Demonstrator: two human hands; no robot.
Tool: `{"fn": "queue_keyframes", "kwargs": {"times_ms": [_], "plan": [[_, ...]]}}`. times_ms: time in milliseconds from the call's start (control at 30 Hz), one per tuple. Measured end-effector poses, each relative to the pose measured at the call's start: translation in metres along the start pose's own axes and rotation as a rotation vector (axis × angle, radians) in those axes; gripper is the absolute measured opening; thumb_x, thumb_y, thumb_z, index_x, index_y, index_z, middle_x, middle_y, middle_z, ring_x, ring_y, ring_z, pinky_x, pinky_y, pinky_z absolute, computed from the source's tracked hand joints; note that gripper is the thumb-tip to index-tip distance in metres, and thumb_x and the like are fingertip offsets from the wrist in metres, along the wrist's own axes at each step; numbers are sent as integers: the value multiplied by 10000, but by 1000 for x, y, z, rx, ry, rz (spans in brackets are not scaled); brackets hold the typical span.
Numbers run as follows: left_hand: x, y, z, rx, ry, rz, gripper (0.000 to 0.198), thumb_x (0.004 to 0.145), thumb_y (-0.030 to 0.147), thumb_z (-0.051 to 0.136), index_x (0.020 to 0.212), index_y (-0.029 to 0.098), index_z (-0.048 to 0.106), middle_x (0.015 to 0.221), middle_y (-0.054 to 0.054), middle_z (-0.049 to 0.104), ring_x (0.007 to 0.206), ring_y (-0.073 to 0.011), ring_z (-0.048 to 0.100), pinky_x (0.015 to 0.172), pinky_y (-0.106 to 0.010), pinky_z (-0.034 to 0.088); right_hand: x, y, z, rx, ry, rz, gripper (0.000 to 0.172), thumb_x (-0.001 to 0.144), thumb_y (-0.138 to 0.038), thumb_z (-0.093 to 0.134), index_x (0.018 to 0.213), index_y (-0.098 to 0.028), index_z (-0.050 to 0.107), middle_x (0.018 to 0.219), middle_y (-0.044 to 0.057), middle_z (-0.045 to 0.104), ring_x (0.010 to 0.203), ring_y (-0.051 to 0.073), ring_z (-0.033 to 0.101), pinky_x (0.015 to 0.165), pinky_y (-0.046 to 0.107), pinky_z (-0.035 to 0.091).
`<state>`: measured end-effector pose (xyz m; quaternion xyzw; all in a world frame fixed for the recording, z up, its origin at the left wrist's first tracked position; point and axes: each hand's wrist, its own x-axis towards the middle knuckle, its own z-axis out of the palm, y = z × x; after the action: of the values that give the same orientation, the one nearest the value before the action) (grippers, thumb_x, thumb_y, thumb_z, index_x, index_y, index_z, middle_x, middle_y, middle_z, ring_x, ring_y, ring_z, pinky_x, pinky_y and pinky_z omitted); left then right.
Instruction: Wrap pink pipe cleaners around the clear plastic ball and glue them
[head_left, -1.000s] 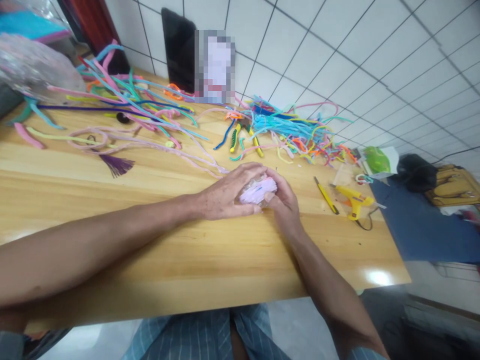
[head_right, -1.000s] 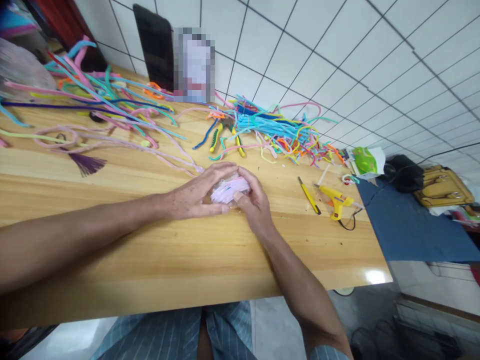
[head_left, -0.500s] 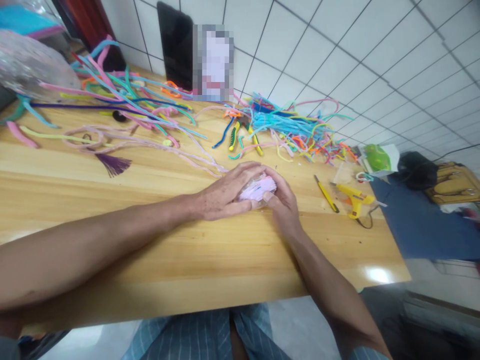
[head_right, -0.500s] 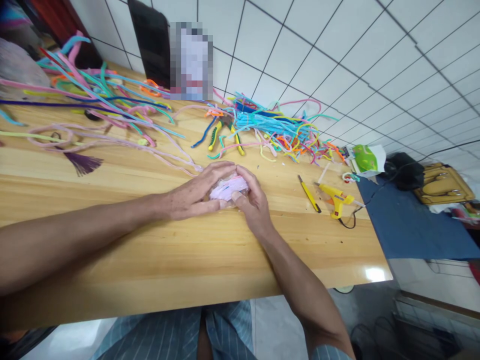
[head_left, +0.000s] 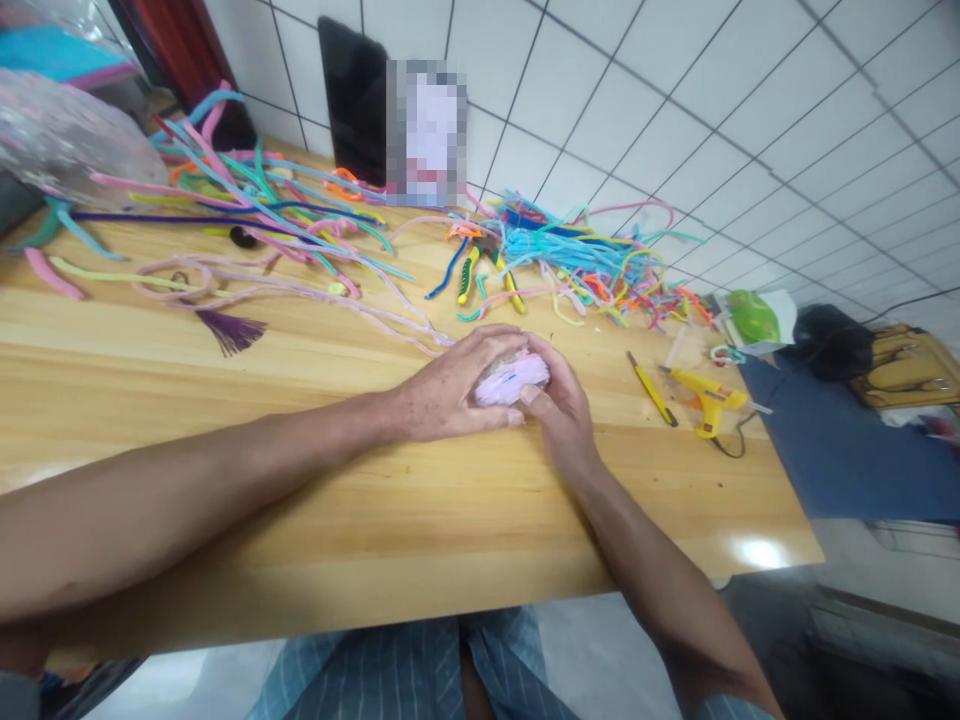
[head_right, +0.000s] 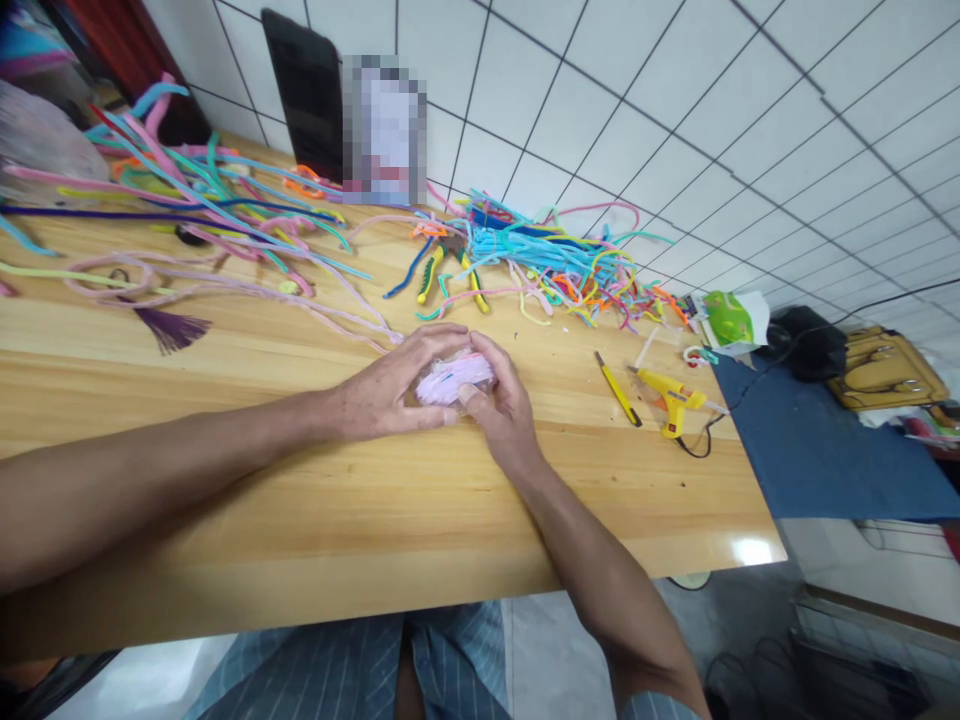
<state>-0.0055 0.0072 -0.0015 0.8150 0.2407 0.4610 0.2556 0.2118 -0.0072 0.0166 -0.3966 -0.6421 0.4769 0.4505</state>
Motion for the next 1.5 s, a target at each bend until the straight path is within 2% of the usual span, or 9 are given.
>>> {"fn": "queue_keyframes", "kwargs": {"times_ms": [133, 367, 900, 1133, 1300, 1500], "plan": [[0, 4, -2, 5, -3, 8, 630, 1053, 467, 637, 1593, 262, 387, 1574, -193, 532, 1514, -370, 512, 1247, -649, 451, 0, -2, 1, -15, -16, -22, 570, 931, -502, 801, 1470, -367, 671, 1606, 28, 624, 1538, 314, 530, 1329, 543, 377], [-1, 6, -1, 10, 17, 26, 616, 1062, 435, 641, 1588, 244, 384, 1569, -198, 526, 1506, -355, 509, 1241, -618, 463, 3, 2, 1, 86, -21, 29, 632, 884, -548, 827, 1465, -350, 676, 1612, 30, 632, 1542, 326, 530, 1320, 554, 390], [-1, 3, -1, -12, 29, 43, 645, 1049, 437, 675, 1600, 258, 391, 1564, -188, 542, 1513, -357, 510, 1245, -619, 463, 5, 3, -1, 88, -29, 21, 560, 903, -497, 812, 1440, -379, 703, 1590, 9, 651, 1524, 311, 553, 1312, 544, 406], [0, 3, -10, -74, -49, -68, 534, 1129, 503, 477, 1601, 256, 440, 1626, -168, 528, 1574, -338, 462, 1321, -604, 389, 6, 0, 1, 90, 8, 44, 576, 878, -519, 829, 1418, -350, 718, 1564, 24, 670, 1480, 322, 583, 1287, 530, 431], [0, -4, -5, -20, -43, -31, 807, 979, 648, 701, 1618, 255, 402, 1616, -198, 515, 1551, -384, 481, 1283, -638, 421, 5, 3, 0, 59, 26, 47, 593, 888, -522, 807, 1443, -341, 700, 1539, 26, 689, 1454, 325, 603, 1271, 534, 448], [1, -5, -5, -12, -69, 10, 750, 1026, 545, 686, 1643, 277, 355, 1628, -202, 496, 1565, -377, 462, 1272, -656, 416, 4, 6, -3, 43, 25, 39, 576, 900, -502, 787, 1447, -347, 697, 1501, 30, 708, 1390, 313, 643, 1224, 514, 485]]}}
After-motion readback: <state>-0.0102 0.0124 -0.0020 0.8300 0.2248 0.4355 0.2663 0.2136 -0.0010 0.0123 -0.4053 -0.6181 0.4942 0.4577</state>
